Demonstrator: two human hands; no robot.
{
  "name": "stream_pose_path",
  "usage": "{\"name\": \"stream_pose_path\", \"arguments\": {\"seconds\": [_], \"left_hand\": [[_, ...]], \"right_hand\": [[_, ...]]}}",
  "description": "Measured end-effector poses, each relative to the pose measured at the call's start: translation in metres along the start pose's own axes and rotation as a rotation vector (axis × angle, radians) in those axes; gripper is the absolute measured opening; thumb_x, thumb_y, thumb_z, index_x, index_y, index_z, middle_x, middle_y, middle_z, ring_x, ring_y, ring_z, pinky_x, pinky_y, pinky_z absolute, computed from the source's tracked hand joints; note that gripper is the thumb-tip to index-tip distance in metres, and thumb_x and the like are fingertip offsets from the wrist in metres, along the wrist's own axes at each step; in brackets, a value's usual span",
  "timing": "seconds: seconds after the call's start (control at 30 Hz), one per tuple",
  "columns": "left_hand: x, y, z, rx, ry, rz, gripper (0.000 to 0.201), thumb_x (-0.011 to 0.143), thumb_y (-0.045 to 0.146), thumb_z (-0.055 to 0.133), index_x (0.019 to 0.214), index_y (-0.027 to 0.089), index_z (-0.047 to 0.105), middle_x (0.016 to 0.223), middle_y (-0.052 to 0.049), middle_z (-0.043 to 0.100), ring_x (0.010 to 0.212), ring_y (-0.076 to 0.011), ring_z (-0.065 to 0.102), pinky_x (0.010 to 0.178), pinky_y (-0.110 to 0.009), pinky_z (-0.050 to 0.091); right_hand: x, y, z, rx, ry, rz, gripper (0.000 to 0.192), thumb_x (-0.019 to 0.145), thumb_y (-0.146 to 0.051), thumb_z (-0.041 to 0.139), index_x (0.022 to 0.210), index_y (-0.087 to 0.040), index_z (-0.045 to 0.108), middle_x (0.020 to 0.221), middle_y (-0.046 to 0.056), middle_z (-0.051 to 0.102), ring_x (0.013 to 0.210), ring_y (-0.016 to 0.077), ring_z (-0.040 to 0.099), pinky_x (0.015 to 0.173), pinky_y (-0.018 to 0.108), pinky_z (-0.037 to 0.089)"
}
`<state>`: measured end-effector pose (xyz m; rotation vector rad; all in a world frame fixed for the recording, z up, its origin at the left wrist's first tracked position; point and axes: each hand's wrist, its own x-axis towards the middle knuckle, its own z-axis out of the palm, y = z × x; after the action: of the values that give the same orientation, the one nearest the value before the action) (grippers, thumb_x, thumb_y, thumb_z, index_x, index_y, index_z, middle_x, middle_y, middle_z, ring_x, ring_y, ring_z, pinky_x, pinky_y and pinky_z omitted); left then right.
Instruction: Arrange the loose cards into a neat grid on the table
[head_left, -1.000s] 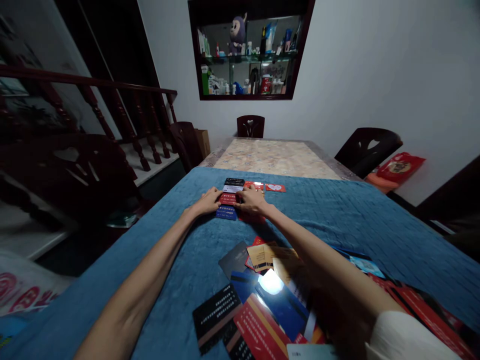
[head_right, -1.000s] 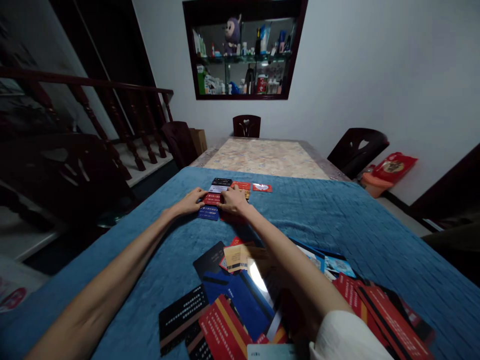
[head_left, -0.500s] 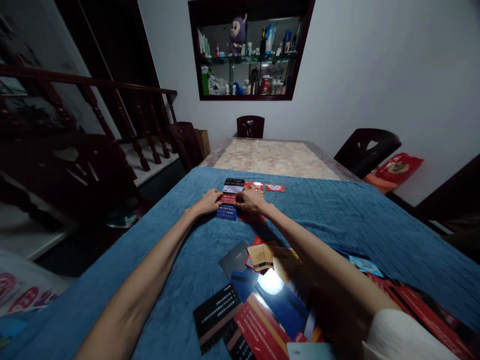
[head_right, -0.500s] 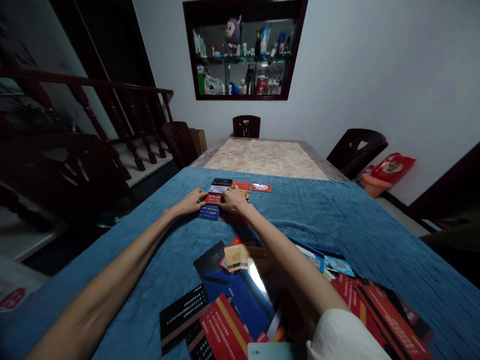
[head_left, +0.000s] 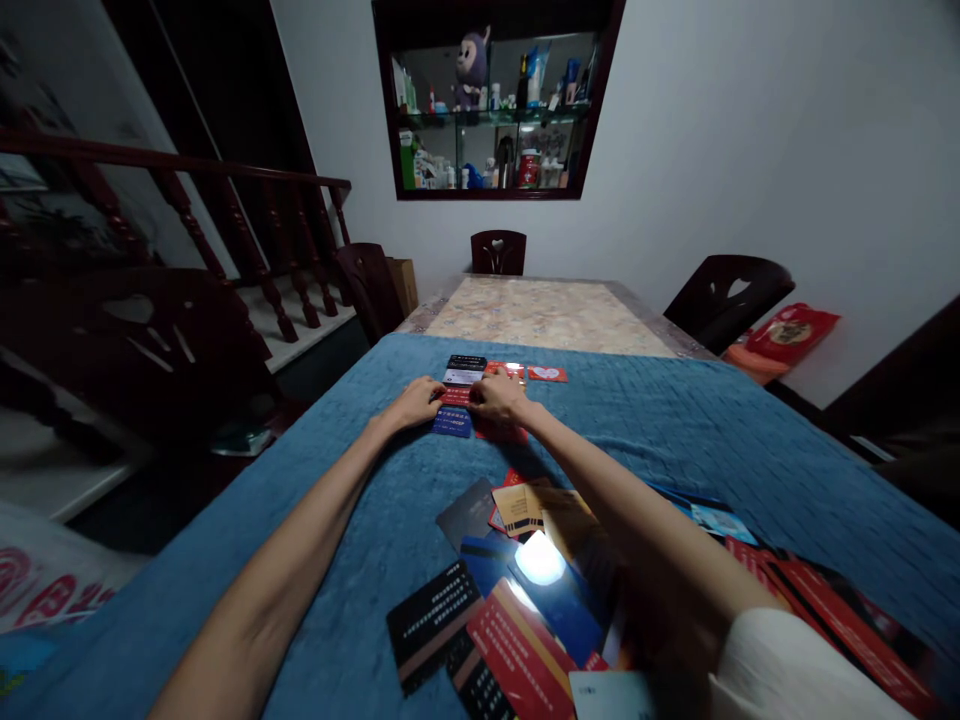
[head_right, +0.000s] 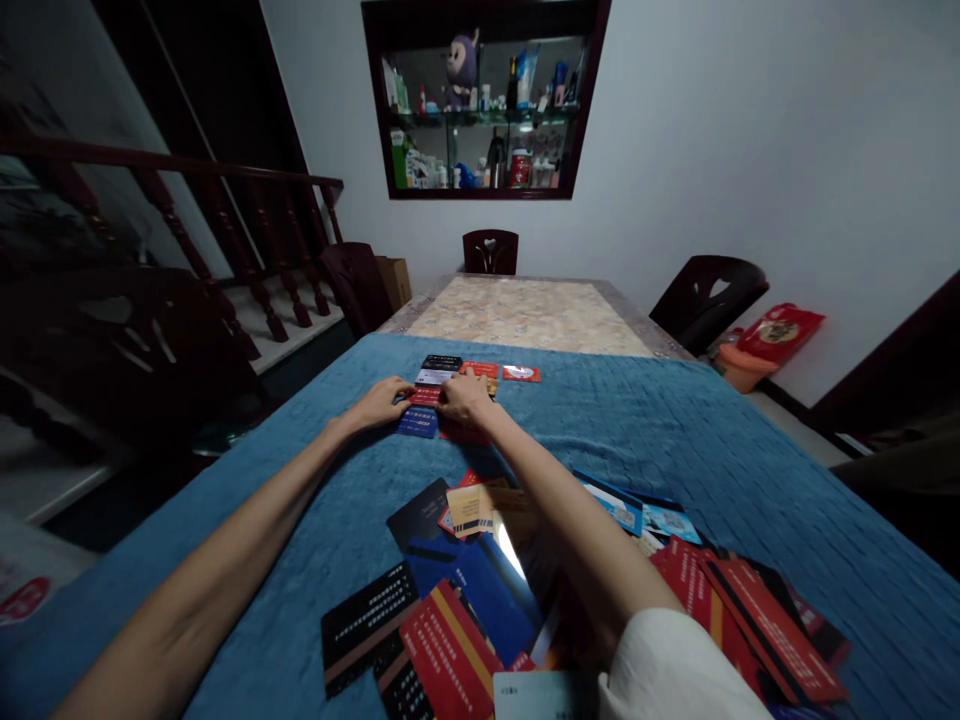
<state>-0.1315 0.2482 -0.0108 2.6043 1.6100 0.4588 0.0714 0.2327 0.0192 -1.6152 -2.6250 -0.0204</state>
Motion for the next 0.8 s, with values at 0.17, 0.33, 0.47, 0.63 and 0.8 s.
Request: {"name": "stream_pose_path", "arguments": {"seconds": [0.17,0.33,0.47,0.63,0.8], "left_hand": [[-0.001,0.000,0.000,0.000,-0.001,0.013,0.037,0.081,0.022,0.048,0.107,0.012,0.072,0.106,-0.011,0.071,0.098,-0.0247,0.064,0.092,-0.033,0.050],[-0.001,0.001,-0.002,-0.014,0.018,0.019,0.037,0.080,0.020,0.048,0.107,0.011,0.071,0.103,-0.011,0.071,0.097,-0.0254,0.064,0.092,-0.034,0.050],[-0.003,0.002,-0.004,-0.009,0.064,-0.001,0.039,0.079,0.020,0.048,0.110,0.011,0.069,0.105,-0.012,0.069,0.095,-0.0239,0.064,0.091,-0.033,0.050],[-0.007,0.006,-0.007,-0.012,0.144,0.028,0.036,0.085,0.025,0.044,0.105,0.010,0.070,0.105,-0.014,0.065,0.092,-0.0243,0.063,0.089,-0.036,0.050],[-0.011,0.020,-0.015,-0.008,0.252,0.058,0.032,0.087,0.026,0.043,0.092,0.013,0.072,0.094,-0.011,0.067,0.086,-0.0227,0.062,0.083,-0.034,0.050]], "right_hand": [[-0.001,0.002,-0.003,-0.002,-0.009,-0.011,0.036,0.089,-0.043,0.054,0.112,-0.021,0.071,0.124,0.014,0.066,0.119,0.0353,0.049,0.091,0.049,0.043],[-0.003,0.008,-0.007,-0.009,0.018,-0.025,0.037,0.090,-0.043,0.054,0.117,-0.022,0.069,0.124,0.014,0.065,0.123,0.0355,0.046,0.093,0.049,0.042],[-0.013,0.015,-0.012,-0.016,0.043,-0.047,0.035,0.089,-0.039,0.055,0.117,-0.023,0.068,0.124,0.013,0.065,0.120,0.0343,0.046,0.092,0.048,0.041],[-0.040,0.026,-0.018,-0.026,0.087,-0.051,0.027,0.089,-0.026,0.052,0.109,-0.023,0.070,0.117,0.010,0.068,0.115,0.0310,0.047,0.089,0.043,0.038],[-0.072,0.038,-0.021,-0.044,0.178,-0.041,0.025,0.093,-0.024,0.048,0.104,-0.019,0.070,0.113,0.012,0.069,0.111,0.0287,0.047,0.084,0.038,0.035]]}}
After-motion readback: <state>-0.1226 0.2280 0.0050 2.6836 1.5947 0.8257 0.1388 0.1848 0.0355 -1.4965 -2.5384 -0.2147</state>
